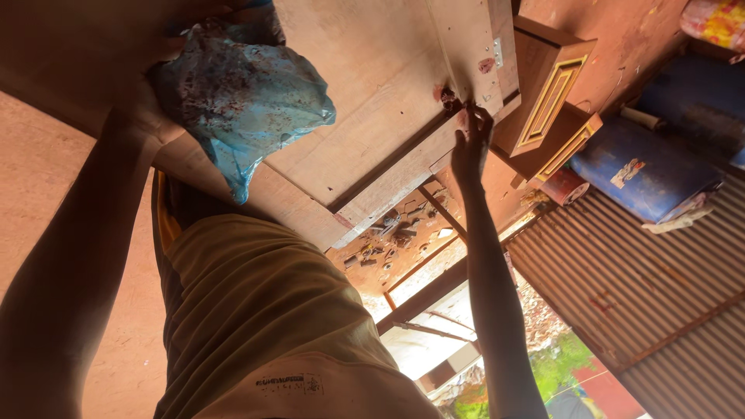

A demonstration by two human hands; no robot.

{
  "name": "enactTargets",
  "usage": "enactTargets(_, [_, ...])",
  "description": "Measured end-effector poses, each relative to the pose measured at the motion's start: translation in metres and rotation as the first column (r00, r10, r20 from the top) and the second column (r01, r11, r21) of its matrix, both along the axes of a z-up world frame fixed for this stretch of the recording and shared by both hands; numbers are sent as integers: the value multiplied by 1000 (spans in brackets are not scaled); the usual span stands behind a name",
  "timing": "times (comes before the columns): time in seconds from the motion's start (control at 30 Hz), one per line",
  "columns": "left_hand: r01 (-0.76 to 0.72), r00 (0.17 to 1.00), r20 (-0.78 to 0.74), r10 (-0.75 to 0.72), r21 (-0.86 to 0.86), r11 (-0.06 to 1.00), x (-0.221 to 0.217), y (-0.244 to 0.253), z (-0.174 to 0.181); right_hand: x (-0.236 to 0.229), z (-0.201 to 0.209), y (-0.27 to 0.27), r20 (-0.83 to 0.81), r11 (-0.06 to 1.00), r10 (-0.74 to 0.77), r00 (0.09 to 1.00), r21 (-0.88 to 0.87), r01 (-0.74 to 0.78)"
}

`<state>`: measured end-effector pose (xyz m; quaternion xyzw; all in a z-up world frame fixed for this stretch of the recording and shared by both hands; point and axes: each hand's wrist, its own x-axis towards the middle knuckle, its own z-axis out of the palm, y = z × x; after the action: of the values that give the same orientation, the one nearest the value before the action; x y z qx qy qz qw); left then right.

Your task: The person applies a reddish-brown wood filler to the edges and seams of a large wooden panel using their fingers. They smooth the filler along the joints and corners, occasionally picking up more material from a plastic bag.

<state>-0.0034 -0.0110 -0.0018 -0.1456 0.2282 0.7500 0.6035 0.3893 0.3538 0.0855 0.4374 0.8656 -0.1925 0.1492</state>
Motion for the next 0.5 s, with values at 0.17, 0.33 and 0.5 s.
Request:
enactTargets(0.17, [17, 997, 70, -11, -92, 996, 4, -3, -5, 2, 10, -14, 257, 889, 372, 892, 177, -422])
enactTargets(0.33, [-5, 994, 112, 10, -50, 999, 4, -3, -8, -2, 32, 19, 323, 783, 514, 794, 201, -589])
enactTargets(0.5, [-13, 1000, 10, 14, -14, 1000, 5, -3, -4, -6, 8, 10, 334, 976, 215, 918, -53, -209])
